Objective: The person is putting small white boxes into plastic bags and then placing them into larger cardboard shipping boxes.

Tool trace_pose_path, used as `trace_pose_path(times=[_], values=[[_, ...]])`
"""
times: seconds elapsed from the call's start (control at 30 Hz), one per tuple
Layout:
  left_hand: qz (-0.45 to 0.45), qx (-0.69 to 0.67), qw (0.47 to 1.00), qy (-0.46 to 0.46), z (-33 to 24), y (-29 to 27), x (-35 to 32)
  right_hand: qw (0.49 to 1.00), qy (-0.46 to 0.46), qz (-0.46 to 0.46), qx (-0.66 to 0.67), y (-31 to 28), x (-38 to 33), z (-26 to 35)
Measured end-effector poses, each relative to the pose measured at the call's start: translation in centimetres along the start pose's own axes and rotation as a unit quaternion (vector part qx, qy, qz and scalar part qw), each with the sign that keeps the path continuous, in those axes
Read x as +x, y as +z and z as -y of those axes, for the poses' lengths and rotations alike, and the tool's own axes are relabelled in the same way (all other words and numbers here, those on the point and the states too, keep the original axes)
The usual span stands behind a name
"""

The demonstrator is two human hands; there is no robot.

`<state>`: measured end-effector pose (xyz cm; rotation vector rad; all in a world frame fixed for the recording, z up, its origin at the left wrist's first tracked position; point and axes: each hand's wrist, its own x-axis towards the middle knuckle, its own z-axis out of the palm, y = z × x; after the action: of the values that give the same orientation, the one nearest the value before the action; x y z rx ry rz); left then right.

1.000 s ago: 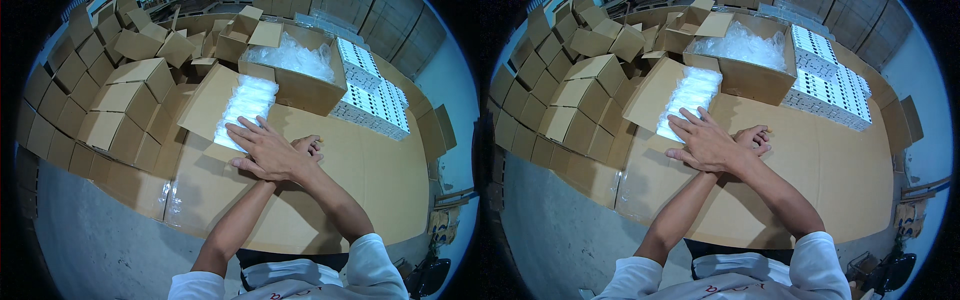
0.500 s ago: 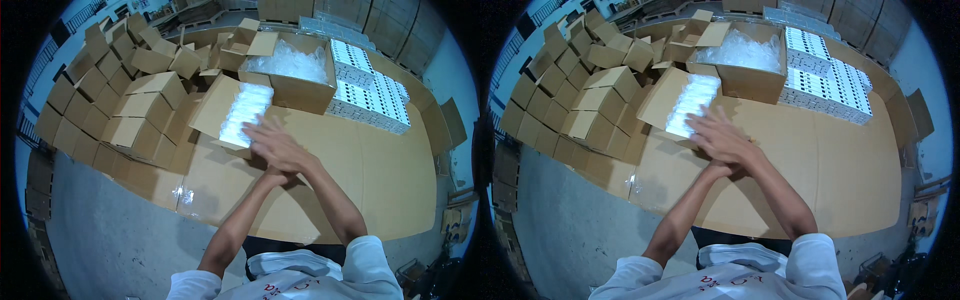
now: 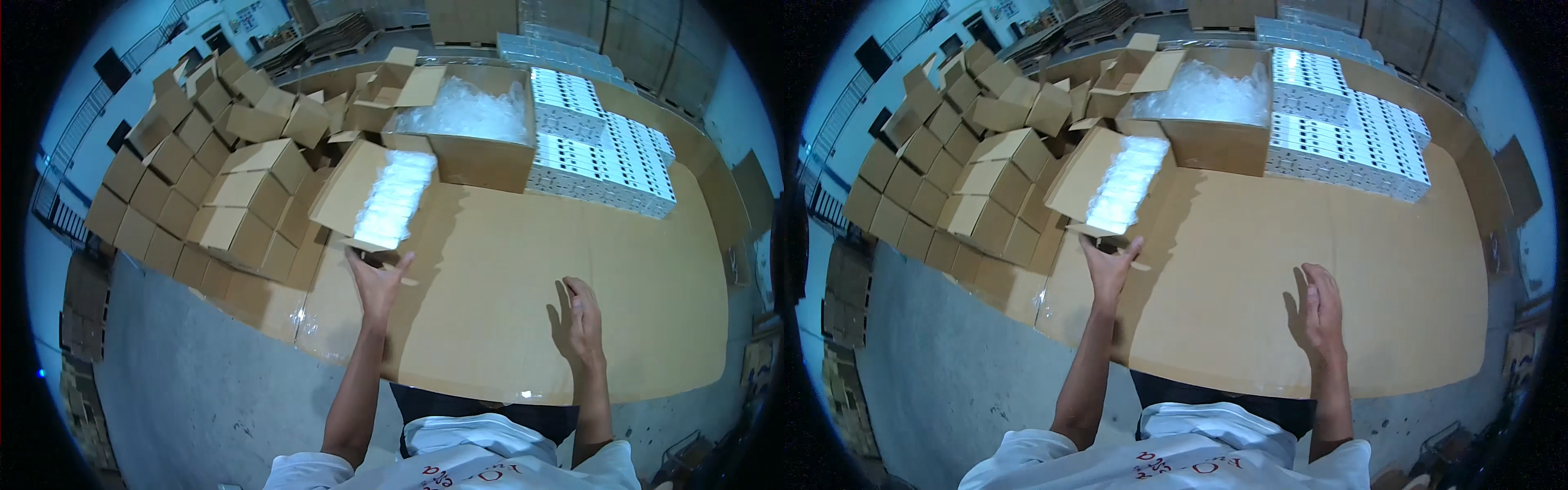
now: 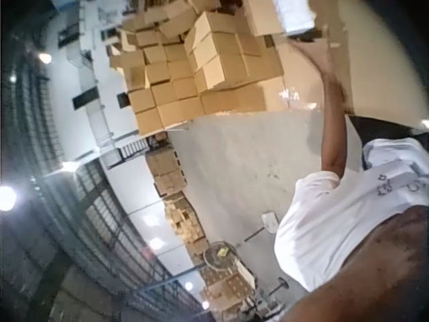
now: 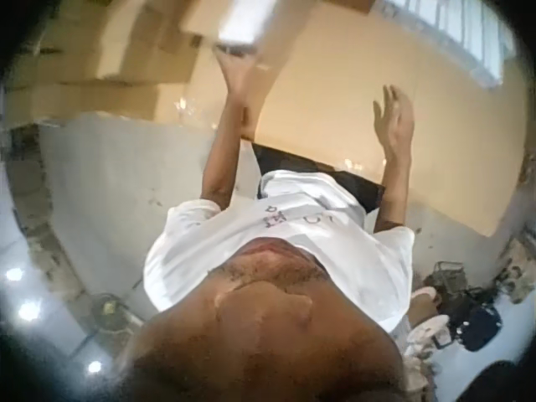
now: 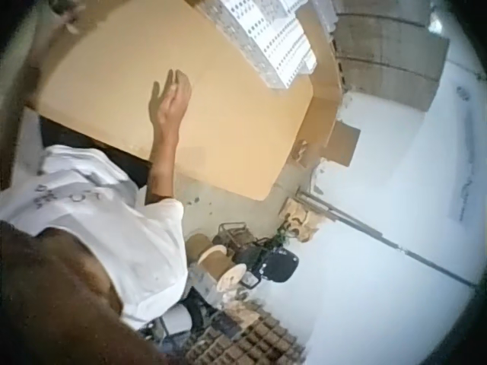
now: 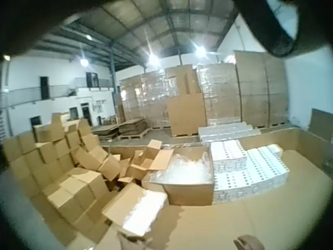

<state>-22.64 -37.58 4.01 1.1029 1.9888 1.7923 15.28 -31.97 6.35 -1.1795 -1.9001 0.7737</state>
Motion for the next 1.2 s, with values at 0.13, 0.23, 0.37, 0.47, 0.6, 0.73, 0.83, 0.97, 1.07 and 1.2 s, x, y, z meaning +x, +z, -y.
trace_pose_path(times=[0.13, 0.23, 0.37, 0.47, 0.6, 0.73, 0.83, 0.97, 1.07, 1.2], values=[[-0.096, 0.019, 0.994, 0.049, -0.2, 3.7, 0.1, 0.996, -0.032, -0.005, -0.084, -2.6, -0.7, -1.4], [-0.092, 0.04, 0.995, 0.015, -1.5, 4.7, -0.6, 0.996, -0.019, -0.001, -0.087, -3.9, -1.2, -2.4], [-0.017, 0.049, 0.999, 0.011, -0.5, 4.7, -1.5, 0.997, 0.004, -0.009, -0.083, -3.9, -1.1, -3.8], [0.075, 0.048, 0.996, -0.031, 1.1, 3.7, -2.9, 0.995, 0.011, -0.006, -0.094, -3.2, -1.6, -4.6], [0.17, -0.008, 0.975, -0.14, 1.7, 3.9, -5.5, 0.997, 0.066, 0.017, -0.022, -2.7, -1.6, -4.9], [0.298, 0.215, 0.92, -0.137, 0.2, 4.9, -7.1, 0.994, 0.058, 0.018, 0.089, -1.6, -2.0, -5.9], [0.334, 0.0, 0.936, -0.112, -0.5, 6.1, -9.0, 0.978, 0.066, -0.041, 0.194, -0.8, -2.9, -4.7], [0.444, 0.0, 0.885, -0.138, 1.5, 7.5, -9.2, 0.994, 0.056, -0.069, 0.07, 0.3, -5.0, -6.9], [0.302, -0.141, 0.943, 0.008, 1.1, 8.7, -11.3, 0.994, 0.038, -0.075, 0.072, 0.5, -5.7, -7.5], [0.255, -0.156, 0.954, 0.003, 2.5, 8.8, -13.4, 0.987, 0.036, -0.108, 0.109, 1.3, -4.9, -6.5]])
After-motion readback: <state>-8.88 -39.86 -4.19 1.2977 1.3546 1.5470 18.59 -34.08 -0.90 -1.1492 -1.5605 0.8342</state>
